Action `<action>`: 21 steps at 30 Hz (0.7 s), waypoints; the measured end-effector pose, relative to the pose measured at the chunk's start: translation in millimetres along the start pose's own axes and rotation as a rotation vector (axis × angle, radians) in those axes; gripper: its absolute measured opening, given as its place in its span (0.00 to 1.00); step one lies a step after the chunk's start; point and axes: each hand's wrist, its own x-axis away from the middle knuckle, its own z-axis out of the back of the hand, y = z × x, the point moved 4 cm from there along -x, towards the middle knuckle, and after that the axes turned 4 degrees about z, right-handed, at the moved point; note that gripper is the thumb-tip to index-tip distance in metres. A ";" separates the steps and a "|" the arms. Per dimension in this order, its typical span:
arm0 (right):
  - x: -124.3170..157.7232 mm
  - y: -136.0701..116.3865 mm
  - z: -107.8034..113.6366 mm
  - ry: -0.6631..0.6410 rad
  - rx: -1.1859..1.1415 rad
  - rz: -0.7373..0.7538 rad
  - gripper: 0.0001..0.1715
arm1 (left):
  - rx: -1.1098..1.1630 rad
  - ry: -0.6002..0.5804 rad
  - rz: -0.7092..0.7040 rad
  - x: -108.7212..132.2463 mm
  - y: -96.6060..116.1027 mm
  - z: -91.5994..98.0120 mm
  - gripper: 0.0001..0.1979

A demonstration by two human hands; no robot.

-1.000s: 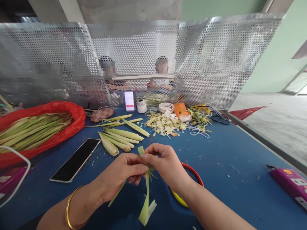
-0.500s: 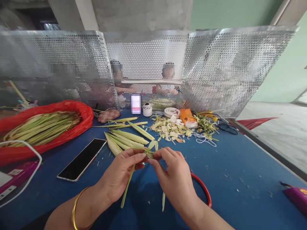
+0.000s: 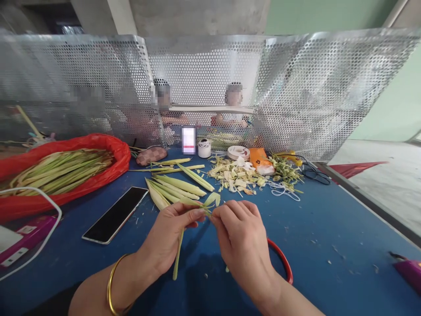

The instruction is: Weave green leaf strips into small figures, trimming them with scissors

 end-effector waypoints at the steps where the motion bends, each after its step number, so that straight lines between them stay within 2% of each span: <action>1: 0.8 -2.7 4.4 0.062 0.056 0.016 0.05 | 0.024 -0.019 0.013 0.2 0.9 -0.5 0.06; 3: 3.9 -10.7 9.3 0.145 0.072 0.040 0.06 | 0.095 -0.053 0.024 1.5 3.1 -1.8 0.07; 5: 7.2 -17.3 2.7 0.085 -0.114 -0.007 0.06 | 0.169 -0.078 0.033 4.2 3.9 -3.6 0.07; 7: 11.2 -17.9 -15.4 -0.072 -0.399 -0.199 0.06 | 0.230 -0.112 0.064 7.1 1.7 -6.3 0.06; 8: 13.4 -16.3 -24.4 -0.104 -0.497 -0.314 0.06 | 0.250 -0.131 0.081 8.5 -0.1 -7.8 0.06; 11: 17.9 -9.0 -45.5 -0.081 -0.737 -0.588 0.10 | 0.267 -0.197 0.090 11.0 -4.9 -11.4 0.07; 14: 18.3 -4.6 -52.8 -0.031 -0.945 -0.746 0.15 | 0.251 -0.224 0.051 11.3 -7.0 -12.4 0.07; 18: 17.0 -8.3 -50.4 -0.072 -1.110 -0.872 0.17 | 0.238 -0.206 0.029 10.8 -8.1 -12.0 0.09; 21: 16.1 -12.2 -49.4 -0.144 -1.125 -0.873 0.18 | 0.234 -0.203 0.023 11.3 -7.9 -13.2 0.11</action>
